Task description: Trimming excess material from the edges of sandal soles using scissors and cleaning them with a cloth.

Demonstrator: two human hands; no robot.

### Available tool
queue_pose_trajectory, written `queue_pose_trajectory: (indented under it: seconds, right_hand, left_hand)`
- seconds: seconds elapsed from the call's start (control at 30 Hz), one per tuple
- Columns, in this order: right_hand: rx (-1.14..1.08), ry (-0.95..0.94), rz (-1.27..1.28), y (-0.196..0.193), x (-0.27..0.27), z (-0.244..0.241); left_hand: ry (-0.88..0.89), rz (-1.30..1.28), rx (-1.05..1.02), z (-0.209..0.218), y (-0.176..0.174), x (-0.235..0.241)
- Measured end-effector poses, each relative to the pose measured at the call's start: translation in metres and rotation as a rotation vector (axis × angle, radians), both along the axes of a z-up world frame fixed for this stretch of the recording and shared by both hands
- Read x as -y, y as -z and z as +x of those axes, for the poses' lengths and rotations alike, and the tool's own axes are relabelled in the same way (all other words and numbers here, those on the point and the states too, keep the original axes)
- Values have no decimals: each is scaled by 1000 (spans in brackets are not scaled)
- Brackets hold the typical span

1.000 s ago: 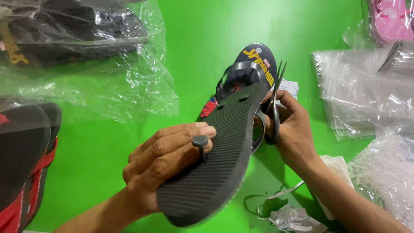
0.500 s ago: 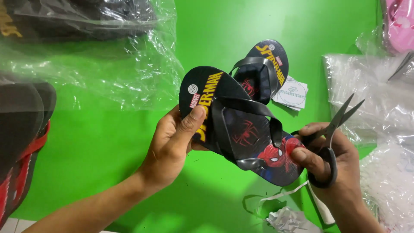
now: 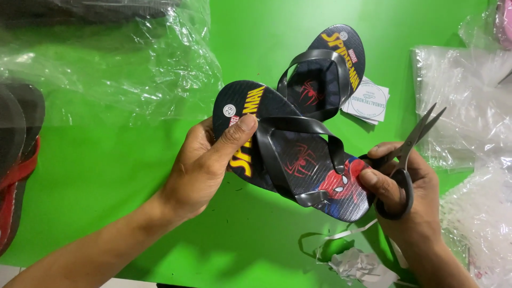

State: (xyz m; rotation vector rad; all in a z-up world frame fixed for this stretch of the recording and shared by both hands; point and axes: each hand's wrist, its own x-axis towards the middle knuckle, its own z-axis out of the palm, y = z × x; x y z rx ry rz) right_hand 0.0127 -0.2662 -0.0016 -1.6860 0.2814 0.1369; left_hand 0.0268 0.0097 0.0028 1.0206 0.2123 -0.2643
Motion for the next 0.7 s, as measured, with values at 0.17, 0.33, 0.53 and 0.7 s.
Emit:
queue_pose_trajectory:
  seconds: [0.17,0.33,0.53,0.7]
  right_hand:
    - [29,-16,84,0,1,-3]
    - [47,-24,39,3,7,-6]
    - [133,-15,-3,1,5,-7]
    - [166,-41,-103,-2,5,-9]
  left_hand:
    - [-86,70,-40,0,5,4]
    - [-92,131,-34,-1,2,4]
    - [-28,111,57,-6,-2,1]
    - [509,-166,156,-19,8,7]
